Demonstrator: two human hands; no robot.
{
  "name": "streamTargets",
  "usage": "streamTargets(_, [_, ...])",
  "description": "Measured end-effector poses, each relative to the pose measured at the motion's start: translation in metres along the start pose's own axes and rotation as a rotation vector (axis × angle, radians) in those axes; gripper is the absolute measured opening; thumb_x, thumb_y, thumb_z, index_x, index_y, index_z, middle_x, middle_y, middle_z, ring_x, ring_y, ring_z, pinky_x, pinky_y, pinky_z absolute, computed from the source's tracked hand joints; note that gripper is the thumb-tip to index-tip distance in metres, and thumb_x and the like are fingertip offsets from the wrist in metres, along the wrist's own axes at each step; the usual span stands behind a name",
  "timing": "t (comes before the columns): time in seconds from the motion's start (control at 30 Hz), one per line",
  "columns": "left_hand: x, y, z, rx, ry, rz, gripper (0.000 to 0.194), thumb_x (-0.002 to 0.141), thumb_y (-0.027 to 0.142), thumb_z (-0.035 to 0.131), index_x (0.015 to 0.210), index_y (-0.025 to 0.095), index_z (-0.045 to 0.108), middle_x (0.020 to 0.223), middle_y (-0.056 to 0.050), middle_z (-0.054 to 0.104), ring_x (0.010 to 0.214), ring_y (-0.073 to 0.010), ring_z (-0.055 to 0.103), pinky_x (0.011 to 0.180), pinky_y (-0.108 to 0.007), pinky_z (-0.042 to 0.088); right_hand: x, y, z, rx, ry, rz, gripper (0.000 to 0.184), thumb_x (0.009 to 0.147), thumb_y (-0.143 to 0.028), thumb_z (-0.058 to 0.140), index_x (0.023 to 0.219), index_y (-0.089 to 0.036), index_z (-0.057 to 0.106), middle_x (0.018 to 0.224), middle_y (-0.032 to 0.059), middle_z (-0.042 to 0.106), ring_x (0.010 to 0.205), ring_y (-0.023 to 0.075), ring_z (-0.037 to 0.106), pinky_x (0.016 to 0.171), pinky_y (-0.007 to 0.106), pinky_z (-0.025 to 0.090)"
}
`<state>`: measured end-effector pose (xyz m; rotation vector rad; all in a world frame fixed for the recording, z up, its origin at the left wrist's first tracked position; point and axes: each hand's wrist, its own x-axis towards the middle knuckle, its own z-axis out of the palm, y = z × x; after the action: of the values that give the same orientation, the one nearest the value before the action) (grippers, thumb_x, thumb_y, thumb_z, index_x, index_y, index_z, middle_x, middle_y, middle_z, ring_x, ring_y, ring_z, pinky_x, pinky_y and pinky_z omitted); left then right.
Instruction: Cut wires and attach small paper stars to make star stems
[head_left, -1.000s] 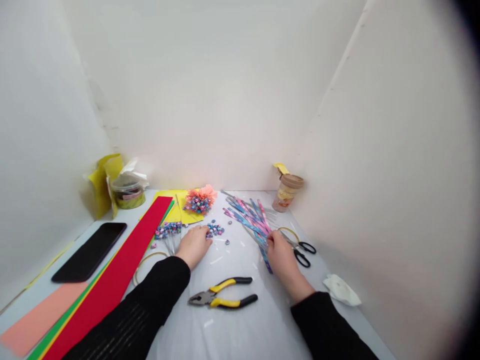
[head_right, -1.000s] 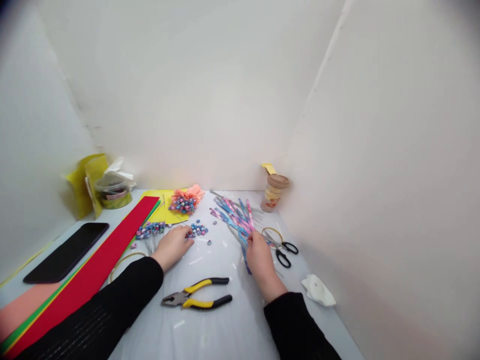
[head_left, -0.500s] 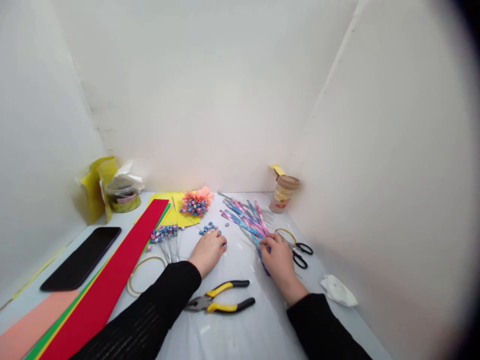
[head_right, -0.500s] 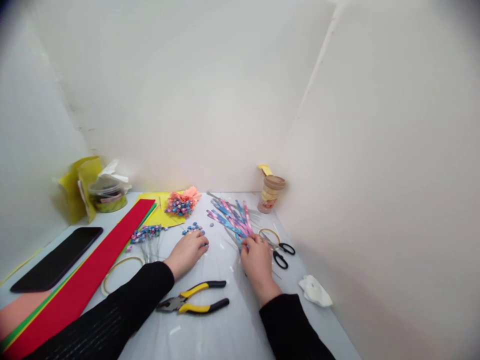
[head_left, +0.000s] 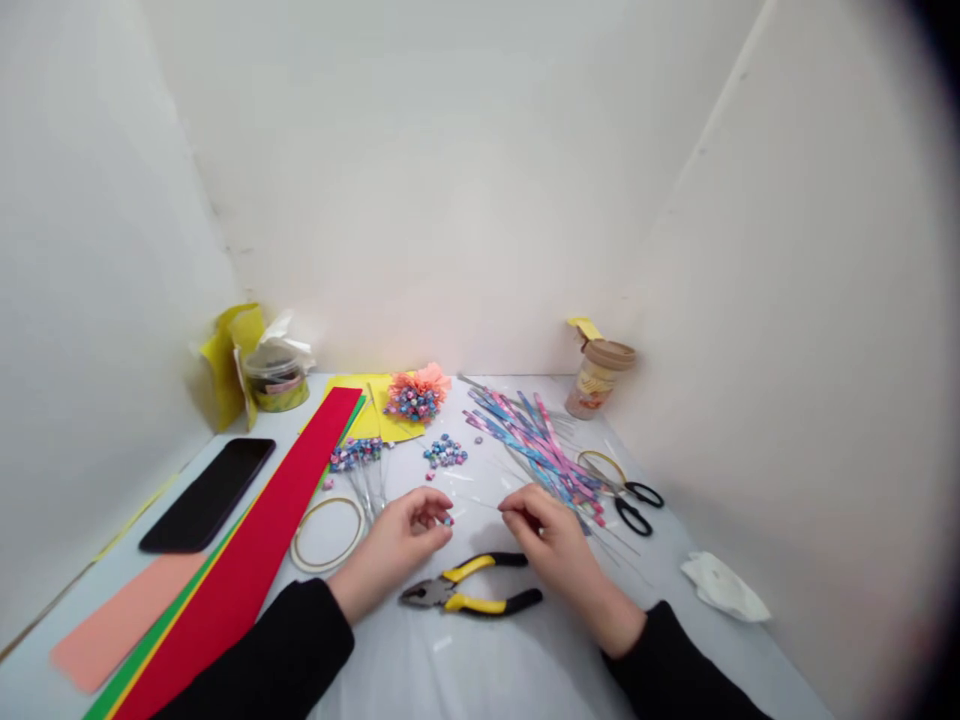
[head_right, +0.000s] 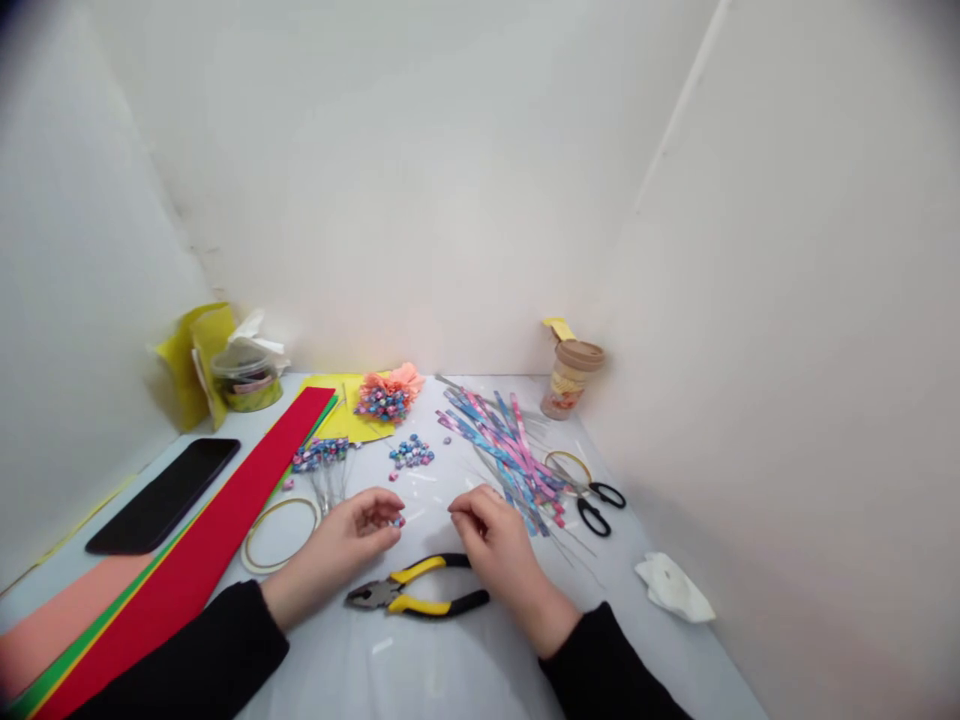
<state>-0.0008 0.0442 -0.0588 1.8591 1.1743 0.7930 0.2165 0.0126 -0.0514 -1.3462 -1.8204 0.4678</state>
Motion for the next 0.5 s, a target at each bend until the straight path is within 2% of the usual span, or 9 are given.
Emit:
streamTargets(0.07, [-0.005,-0.002,-0.004,0.040,0.034,-0.010,0.020,0.074,0.019,0.060,0.091,0.018,0.070,0.090,-0.008,0.070,0.084,-0.0211,0.064,0.080,-0.038,0.050,-0.002,-0.010,0.003,0.030,-0.043,0.027,0.014,0.082,-0.016,0.049,0.076,-0.019,0.061,0.071,0.0016,0.058,0.064,0.0147,0.053,0.059,0.025,0.040])
streamTargets(0.13, [-0.007,0.002,-0.005,0.071,0.078,0.008,0.020,0.072,0.019,0.063,0.089,0.021,0.073,0.105,-0.009,0.068,0.101,-0.0262,0.059,0.093,-0.045,0.043,-0.003,-0.018,0.006,0.060,-0.088,0.068,0.014,0.081,-0.016,0.050,0.073,-0.020,0.060,0.069,0.0008,0.056,0.064,0.0143,0.052,0.058,0.024,0.039])
streamTargets(0.2, [-0.007,0.010,-0.005,0.029,0.100,0.062,0.024,0.073,0.020,0.064,0.095,0.024,0.073,0.117,-0.009,0.064,0.112,-0.0275,0.053,0.097,-0.045,0.040,-0.006,-0.027,0.009,0.105,-0.138,0.113,0.013,0.080,-0.017,0.050,0.072,-0.020,0.059,0.068,0.0001,0.056,0.063,0.0140,0.052,0.058,0.024,0.038])
streamTargets(0.23, [-0.008,0.016,-0.005,-0.042,0.097,0.096,0.023,0.075,0.021,0.063,0.096,0.024,0.073,0.115,-0.009,0.065,0.110,-0.0264,0.055,0.094,-0.043,0.044,-0.008,-0.031,0.010,0.139,-0.165,0.138,0.013,0.081,-0.018,0.050,0.072,-0.020,0.059,0.068,-0.0001,0.055,0.062,0.0136,0.052,0.057,0.024,0.038])
streamTargets(0.33, [-0.011,0.034,-0.008,-0.301,0.049,0.146,0.012,0.078,0.026,0.063,0.077,0.020,0.073,0.097,-0.008,0.070,0.092,-0.0219,0.063,0.080,-0.035,0.052,-0.011,-0.041,0.012,0.294,-0.259,0.160,0.017,0.088,-0.027,0.045,0.078,-0.020,0.057,0.072,0.0004,0.056,0.061,0.0130,0.053,0.059,0.024,0.042])
streamTargets(0.43, [-0.016,0.055,-0.025,-0.592,0.138,0.055,0.021,0.084,0.035,0.057,0.074,0.018,0.064,0.073,-0.004,0.068,0.076,-0.0167,0.065,0.075,-0.031,0.053,-0.011,-0.041,0.007,0.340,-0.345,-0.030,0.031,0.088,-0.049,0.044,0.089,-0.020,0.055,0.088,0.0053,0.058,0.079,0.0175,0.056,0.074,0.030,0.045])
streamTargets(0.5, [-0.019,0.069,-0.043,-0.690,0.178,-0.011,0.020,0.085,0.038,0.054,0.082,0.020,0.060,0.063,0.003,0.061,0.061,-0.0129,0.061,0.062,-0.027,0.052,-0.010,-0.035,0.003,0.178,-0.481,-0.181,0.047,0.073,-0.061,0.059,0.094,-0.019,0.056,0.103,0.0097,0.054,0.096,0.0234,0.051,0.085,0.035,0.041])
